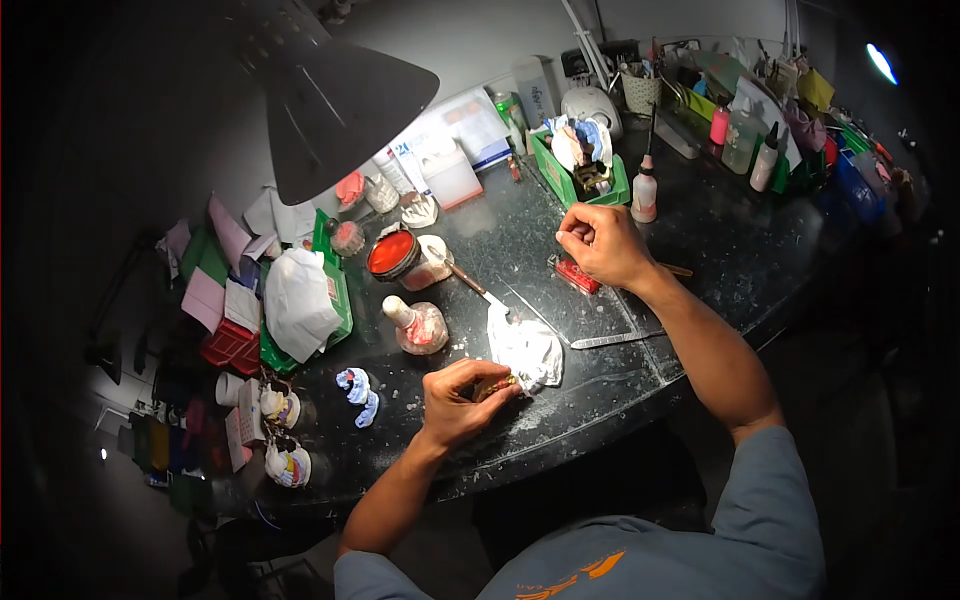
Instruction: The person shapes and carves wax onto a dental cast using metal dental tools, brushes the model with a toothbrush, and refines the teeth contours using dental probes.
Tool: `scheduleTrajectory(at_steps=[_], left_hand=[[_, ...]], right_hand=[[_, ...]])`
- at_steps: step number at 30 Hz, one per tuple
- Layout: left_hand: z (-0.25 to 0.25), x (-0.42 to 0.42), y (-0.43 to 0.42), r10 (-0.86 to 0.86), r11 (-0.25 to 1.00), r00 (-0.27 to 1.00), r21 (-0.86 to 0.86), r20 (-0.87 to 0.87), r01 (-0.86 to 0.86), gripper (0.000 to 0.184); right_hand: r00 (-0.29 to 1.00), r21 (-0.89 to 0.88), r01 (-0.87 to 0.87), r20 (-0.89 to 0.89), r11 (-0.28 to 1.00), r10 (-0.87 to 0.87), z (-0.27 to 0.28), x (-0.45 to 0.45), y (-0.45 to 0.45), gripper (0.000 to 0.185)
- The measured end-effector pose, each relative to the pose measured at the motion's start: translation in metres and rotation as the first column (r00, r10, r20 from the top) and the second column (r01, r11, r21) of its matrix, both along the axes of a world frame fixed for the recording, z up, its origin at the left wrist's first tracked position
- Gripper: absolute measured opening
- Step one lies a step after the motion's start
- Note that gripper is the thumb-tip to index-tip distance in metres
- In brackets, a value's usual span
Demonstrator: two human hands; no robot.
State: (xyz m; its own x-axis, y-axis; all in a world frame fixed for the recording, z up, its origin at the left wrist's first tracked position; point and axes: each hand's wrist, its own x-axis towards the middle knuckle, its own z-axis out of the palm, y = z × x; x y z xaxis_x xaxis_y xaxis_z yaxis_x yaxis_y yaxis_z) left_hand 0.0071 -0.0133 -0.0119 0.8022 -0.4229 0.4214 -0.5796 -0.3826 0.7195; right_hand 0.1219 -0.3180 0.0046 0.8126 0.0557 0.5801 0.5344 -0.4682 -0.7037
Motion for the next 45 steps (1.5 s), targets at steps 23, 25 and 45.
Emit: scheduleTrajectory(at_steps=[23,25,45], left_hand=[[-0.015,-0.002,0.026,0.021,0.993,0.953,0.106,0.301,-0.056,0.041],[-0.014,-0.001,0.028,0.031,0.993,0.929,0.091,0.37,-0.07,0.04],[-0.023,-0.168,-0.084,-0.353,0.538,0.923,-0.841,-0.155,0.064,0.099]], right_hand=[[0.996,0.06,0.053,0.067,0.997,-0.057,-0.023,-0.002,0.008,0.012],[1.0,0.178,-0.01,0.016,0.984,0.007,-0.037,0.013,0.0,0.01],[0.889,0.048,-0.383,0.29,0.923,0.354,-0.047,-0.294,0.138,0.074]])
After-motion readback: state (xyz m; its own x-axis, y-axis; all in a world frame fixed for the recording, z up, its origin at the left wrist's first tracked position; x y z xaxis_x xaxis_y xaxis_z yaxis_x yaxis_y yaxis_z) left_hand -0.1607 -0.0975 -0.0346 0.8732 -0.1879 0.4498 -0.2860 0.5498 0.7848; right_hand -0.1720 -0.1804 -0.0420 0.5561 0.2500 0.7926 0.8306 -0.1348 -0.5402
